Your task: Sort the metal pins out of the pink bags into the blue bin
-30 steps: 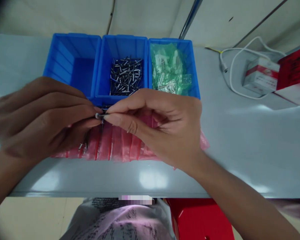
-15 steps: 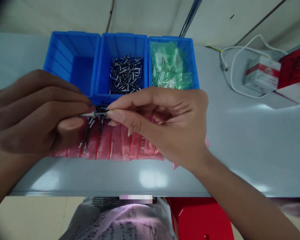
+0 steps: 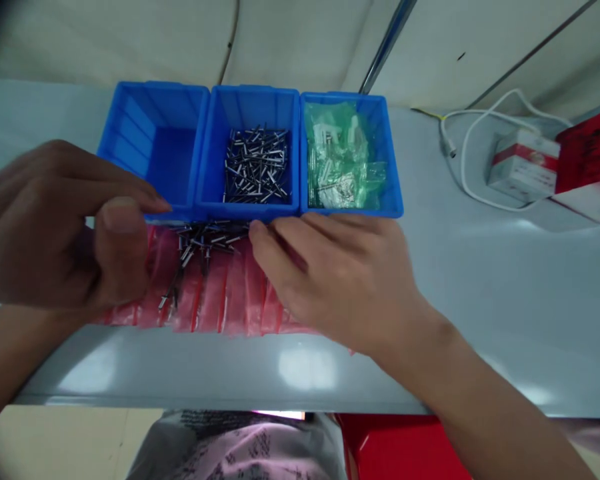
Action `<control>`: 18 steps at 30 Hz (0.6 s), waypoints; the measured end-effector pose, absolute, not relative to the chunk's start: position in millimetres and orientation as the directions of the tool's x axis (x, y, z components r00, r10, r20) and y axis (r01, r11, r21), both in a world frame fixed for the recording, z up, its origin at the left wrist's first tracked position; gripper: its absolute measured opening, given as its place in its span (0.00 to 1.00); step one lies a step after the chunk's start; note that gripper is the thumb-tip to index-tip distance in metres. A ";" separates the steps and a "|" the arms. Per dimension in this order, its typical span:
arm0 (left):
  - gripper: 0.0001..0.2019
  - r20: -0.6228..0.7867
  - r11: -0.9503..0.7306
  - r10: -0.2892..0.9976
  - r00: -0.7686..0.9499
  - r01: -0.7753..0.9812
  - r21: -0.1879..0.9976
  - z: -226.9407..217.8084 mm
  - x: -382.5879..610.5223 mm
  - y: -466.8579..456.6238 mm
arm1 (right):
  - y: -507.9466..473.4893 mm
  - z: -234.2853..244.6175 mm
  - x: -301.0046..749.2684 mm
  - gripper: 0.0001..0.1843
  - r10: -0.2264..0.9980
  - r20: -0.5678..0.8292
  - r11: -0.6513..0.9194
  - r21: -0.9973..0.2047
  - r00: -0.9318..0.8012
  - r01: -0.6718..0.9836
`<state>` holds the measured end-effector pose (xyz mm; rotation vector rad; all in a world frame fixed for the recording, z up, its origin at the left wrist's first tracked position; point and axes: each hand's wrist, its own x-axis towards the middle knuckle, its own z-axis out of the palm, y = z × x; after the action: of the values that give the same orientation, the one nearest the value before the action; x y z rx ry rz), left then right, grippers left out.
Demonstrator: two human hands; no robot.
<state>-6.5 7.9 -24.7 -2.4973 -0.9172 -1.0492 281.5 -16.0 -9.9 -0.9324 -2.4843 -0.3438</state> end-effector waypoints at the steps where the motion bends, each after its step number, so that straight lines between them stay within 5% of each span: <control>1: 0.08 0.729 -0.765 0.425 0.537 0.643 -0.027 -24.8 -8.1 10.0 | -16.3 -10.8 280.8 0.12 0.506 0.451 0.743 0.205 -0.735 0.637; 5: 0.08 0.696 -0.780 0.411 0.588 0.622 -0.065 -25.4 -11.5 14.2 | -17.6 -18.9 274.5 0.19 0.534 0.312 0.717 0.326 -0.786 0.616; 12: 0.10 0.705 -0.773 0.421 0.571 0.632 -0.050 -28.0 -6.8 12.0 | -17.1 -22.2 269.8 0.17 0.505 0.385 0.722 0.302 -0.773 0.622; 14: 0.09 0.708 -0.803 0.370 0.602 0.590 -0.083 -29.5 -6.7 14.8 | -17.3 -21.0 268.2 0.17 0.511 0.464 0.735 0.200 -0.723 0.648; 18: 0.06 0.741 -0.818 0.310 0.596 0.565 -0.112 -32.0 -6.0 18.8 | -20.4 -12.3 266.5 0.11 0.716 0.555 0.663 -0.350 -0.423 0.662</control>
<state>-6.0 18.8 -32.0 -2.4910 -0.7085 -1.0630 266.5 -20.4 -12.3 -1.0600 -2.1851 0.1008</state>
